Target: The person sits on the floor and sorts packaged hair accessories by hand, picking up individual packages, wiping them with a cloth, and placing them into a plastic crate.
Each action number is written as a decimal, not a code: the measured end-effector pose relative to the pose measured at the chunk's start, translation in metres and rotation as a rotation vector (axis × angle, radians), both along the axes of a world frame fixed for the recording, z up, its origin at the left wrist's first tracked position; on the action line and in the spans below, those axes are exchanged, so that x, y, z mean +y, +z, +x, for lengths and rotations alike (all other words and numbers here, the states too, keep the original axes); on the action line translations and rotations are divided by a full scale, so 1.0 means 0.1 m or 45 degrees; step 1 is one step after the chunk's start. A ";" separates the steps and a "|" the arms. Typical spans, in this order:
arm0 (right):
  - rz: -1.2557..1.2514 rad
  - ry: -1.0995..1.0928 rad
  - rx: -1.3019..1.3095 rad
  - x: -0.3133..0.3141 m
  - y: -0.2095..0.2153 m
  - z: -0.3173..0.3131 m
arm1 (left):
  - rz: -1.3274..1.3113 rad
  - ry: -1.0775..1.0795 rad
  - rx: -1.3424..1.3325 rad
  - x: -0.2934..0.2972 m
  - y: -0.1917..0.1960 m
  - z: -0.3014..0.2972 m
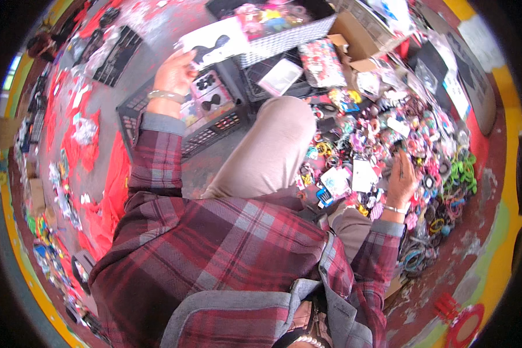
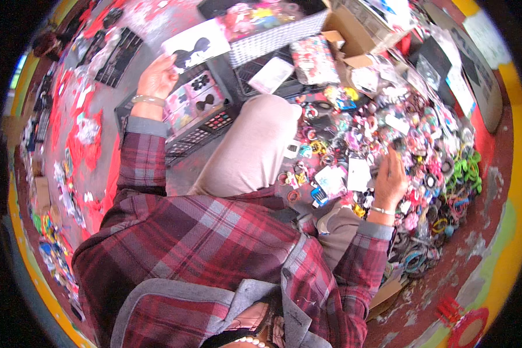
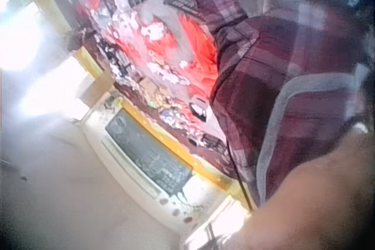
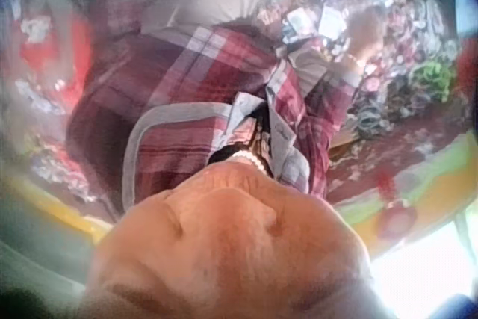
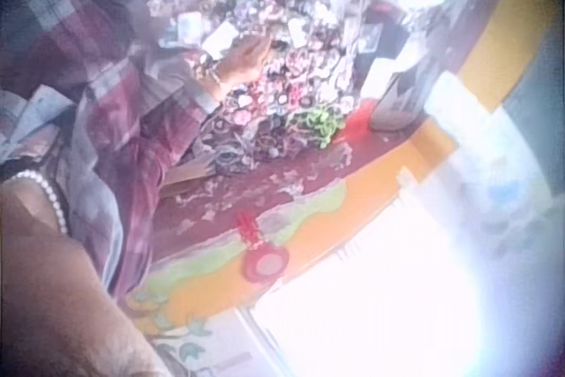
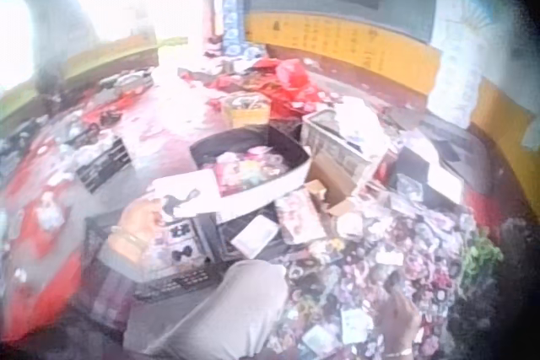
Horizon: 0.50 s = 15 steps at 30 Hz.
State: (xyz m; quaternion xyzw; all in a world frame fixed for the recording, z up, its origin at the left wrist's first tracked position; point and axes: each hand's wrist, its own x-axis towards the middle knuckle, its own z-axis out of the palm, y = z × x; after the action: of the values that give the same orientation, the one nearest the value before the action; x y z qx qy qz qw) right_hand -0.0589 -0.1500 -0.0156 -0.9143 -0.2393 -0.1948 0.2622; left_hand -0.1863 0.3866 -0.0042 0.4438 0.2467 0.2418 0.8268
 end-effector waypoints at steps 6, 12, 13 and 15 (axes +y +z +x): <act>-0.243 -0.009 0.136 -0.02 -0.39 0.01 | -0.131 0.574 0.327 0.91 -1.13 -1.10; -0.383 -0.036 0.319 0.14 -0.64 -0.06 | -0.327 0.383 0.463 1.24 -2.48 -1.49; -0.391 -0.019 0.353 0.20 -0.69 -0.03 | -0.007 0.267 0.634 1.32 -2.76 -1.56; -0.444 -0.069 0.413 0.16 -0.73 -0.10 | -0.371 0.197 0.648 1.06 -2.69 -1.22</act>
State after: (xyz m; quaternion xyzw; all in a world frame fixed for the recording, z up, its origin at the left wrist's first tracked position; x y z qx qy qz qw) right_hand -0.0685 -0.1341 -0.0882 -0.9712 -0.1995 -0.0081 0.1301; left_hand -0.3079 0.4921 -0.2736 0.3469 0.5112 0.1470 0.7725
